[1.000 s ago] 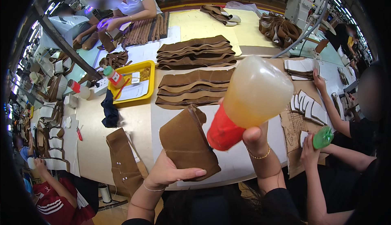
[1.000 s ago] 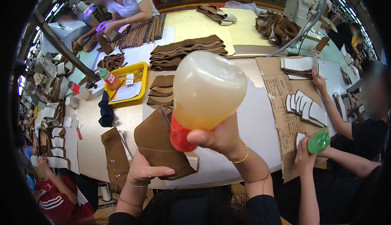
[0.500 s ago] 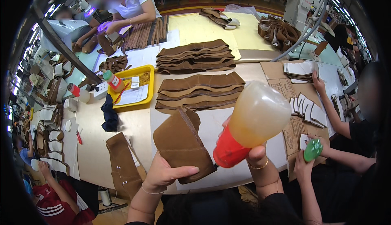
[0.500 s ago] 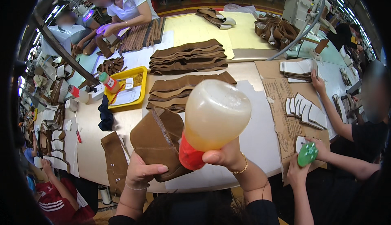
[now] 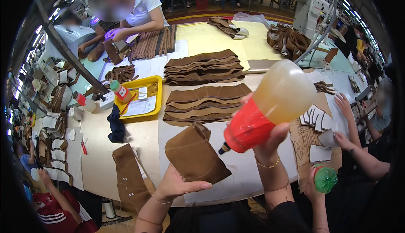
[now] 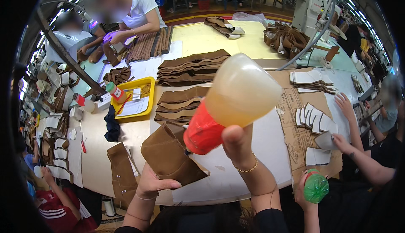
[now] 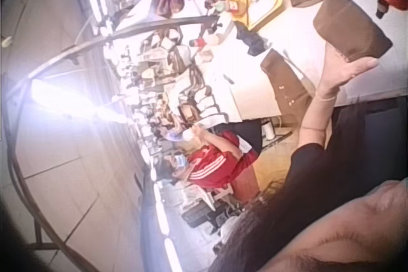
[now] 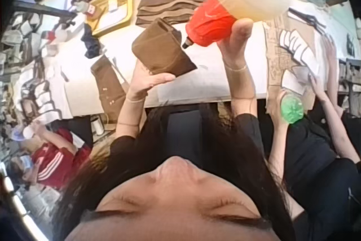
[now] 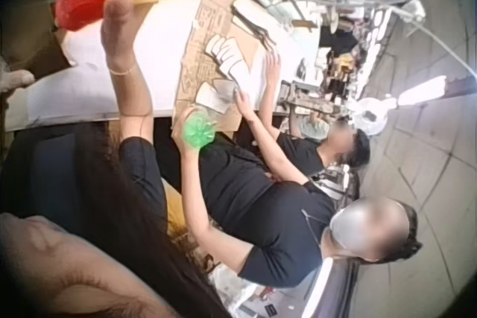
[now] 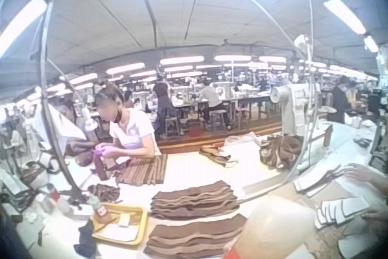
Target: The person applies glue from a squeeze bottle to the edges of brown fabric pieces, then folds and presses them together. The person repeats this process on multiple fabric pieces and stacks the finished pieces on the table.
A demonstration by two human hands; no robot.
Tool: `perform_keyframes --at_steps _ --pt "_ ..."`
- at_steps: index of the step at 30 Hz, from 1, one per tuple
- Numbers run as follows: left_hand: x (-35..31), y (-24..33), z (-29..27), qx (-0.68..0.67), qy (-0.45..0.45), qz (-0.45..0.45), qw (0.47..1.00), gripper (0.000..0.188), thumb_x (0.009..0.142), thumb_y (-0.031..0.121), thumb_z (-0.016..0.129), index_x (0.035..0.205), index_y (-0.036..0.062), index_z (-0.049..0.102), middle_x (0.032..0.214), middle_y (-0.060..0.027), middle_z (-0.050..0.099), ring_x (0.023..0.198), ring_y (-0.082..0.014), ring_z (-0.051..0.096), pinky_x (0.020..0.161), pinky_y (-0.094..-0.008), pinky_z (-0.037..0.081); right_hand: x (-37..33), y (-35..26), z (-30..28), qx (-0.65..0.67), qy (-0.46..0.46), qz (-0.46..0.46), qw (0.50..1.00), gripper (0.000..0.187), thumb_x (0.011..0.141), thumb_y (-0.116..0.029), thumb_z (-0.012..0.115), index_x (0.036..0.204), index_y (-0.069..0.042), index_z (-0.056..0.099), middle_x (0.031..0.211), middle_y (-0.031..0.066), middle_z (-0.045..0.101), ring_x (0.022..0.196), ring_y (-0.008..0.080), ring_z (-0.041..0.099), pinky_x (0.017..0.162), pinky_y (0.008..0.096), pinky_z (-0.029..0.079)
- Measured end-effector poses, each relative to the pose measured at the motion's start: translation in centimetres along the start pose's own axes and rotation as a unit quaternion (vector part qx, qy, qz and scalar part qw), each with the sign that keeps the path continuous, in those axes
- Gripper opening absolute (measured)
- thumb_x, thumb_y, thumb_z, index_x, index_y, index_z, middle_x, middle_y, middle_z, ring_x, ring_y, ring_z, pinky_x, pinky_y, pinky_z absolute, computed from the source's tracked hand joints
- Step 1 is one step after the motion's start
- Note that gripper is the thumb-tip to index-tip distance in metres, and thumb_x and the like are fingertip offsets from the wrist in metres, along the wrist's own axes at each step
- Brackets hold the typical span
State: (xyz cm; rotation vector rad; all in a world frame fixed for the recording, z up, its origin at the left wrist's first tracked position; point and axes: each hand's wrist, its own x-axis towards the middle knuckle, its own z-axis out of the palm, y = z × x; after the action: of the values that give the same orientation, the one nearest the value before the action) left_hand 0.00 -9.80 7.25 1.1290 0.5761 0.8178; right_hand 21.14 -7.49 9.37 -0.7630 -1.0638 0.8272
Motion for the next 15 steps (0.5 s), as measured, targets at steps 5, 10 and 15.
perform_keyframes --at_steps 5,10,15 --pt "-0.3 0.1 0.0 -0.005 -0.013 -0.024 1.000 0.068 0.063 0.000 0.075 0.123 -0.0006 0.043 0.111 -0.0070 0.055 0.104 -0.0159 0.052 0.090 -0.0306 0.042 1.1 0.1 0.6 -0.031 -0.034 -0.003 0.999 0.098 0.064 -0.075 0.056 0.121 0.003 0.038 0.109 0.0160 0.051 0.083 0.0224 0.061 0.066 0.0342 0.055" --pt "-0.4 0.4 0.1 -0.033 -0.015 -0.028 0.999 0.069 0.063 0.000 0.075 0.124 -0.0009 0.042 0.113 -0.0080 0.054 0.105 -0.0168 0.052 0.091 -0.0312 0.042 1.8 -0.4 1.7 -0.063 -0.038 -0.029 0.997 0.098 0.063 -0.075 0.056 0.120 0.003 0.039 0.103 0.0157 0.055 0.084 0.0224 0.061 0.066 0.0330 0.054" --pt "-0.5 0.5 0.0 -0.046 -0.008 -0.025 0.999 0.071 0.062 0.000 0.075 0.125 -0.0011 0.042 0.115 -0.0086 0.054 0.106 -0.0177 0.052 0.092 -0.0321 0.041 0.8 0.1 0.8 -0.055 -0.067 0.014 0.996 0.098 0.063 -0.075 0.056 0.120 0.003 0.039 0.102 0.0163 0.056 0.083 0.0226 0.061 0.066 0.0331 0.054"
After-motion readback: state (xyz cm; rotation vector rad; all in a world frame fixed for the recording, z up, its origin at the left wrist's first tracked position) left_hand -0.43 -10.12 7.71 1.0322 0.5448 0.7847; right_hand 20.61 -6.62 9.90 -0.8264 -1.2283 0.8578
